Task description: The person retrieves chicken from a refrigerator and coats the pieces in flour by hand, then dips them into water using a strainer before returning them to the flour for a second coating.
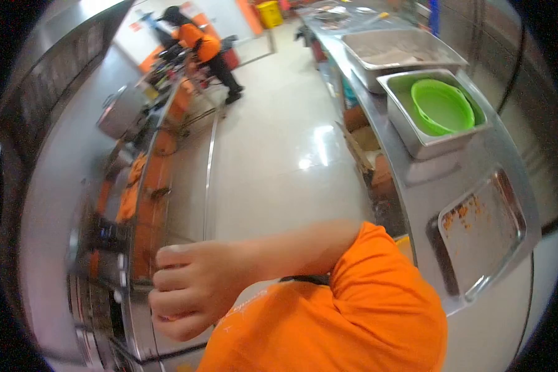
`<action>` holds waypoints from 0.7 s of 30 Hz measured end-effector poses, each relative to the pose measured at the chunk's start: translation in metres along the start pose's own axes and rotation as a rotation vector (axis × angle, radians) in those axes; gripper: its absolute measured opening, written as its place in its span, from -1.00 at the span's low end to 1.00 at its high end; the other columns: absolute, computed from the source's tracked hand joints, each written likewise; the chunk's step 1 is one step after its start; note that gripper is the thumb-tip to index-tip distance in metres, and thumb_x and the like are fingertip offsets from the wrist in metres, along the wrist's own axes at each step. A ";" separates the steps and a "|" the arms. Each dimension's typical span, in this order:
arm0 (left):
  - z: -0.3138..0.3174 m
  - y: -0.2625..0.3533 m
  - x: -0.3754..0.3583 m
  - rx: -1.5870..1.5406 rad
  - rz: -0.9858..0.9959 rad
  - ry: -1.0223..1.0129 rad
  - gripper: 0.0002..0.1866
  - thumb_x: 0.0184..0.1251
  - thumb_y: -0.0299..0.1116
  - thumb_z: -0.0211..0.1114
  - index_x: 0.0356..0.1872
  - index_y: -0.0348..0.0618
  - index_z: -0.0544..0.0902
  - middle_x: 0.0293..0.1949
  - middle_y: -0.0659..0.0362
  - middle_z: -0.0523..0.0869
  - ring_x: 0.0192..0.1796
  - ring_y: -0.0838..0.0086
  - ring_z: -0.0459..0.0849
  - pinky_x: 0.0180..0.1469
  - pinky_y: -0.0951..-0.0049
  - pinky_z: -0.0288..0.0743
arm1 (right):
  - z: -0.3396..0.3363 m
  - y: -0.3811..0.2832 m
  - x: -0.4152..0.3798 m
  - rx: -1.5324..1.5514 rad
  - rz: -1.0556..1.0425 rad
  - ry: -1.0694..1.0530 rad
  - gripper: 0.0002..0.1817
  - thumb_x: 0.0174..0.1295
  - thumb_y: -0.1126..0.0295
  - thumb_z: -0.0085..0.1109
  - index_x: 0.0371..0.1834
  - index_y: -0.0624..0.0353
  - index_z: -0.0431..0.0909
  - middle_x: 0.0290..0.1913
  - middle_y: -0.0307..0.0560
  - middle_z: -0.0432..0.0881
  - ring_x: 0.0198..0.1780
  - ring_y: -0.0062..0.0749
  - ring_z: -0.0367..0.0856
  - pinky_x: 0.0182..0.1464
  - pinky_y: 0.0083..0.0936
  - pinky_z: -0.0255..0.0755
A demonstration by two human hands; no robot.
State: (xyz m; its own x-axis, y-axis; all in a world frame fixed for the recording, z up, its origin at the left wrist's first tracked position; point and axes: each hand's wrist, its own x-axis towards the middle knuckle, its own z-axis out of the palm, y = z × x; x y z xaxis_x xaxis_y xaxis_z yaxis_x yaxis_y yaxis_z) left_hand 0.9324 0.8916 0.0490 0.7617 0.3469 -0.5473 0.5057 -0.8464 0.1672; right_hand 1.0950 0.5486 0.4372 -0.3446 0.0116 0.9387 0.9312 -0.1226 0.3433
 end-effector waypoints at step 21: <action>-0.193 0.555 0.400 0.178 0.819 -0.234 -0.66 0.22 -0.25 0.11 -0.08 -0.27 0.51 -0.12 -0.01 0.60 -0.07 0.19 0.56 0.01 0.31 0.38 | -0.149 0.316 -0.068 -0.858 0.169 -0.126 -0.86 0.05 0.36 -0.01 -0.59 -0.01 0.26 -0.56 -0.34 0.29 -0.61 -0.56 0.23 -0.42 -0.60 0.12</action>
State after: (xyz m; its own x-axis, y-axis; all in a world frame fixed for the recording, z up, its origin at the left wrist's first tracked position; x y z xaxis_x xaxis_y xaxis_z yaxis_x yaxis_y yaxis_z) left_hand 1.5958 0.6384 0.0814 0.7455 -0.4745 -0.4681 -0.2509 -0.8504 0.4624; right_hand 1.3949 0.3610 0.4774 -0.1480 0.0289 0.9886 0.5406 -0.8347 0.1053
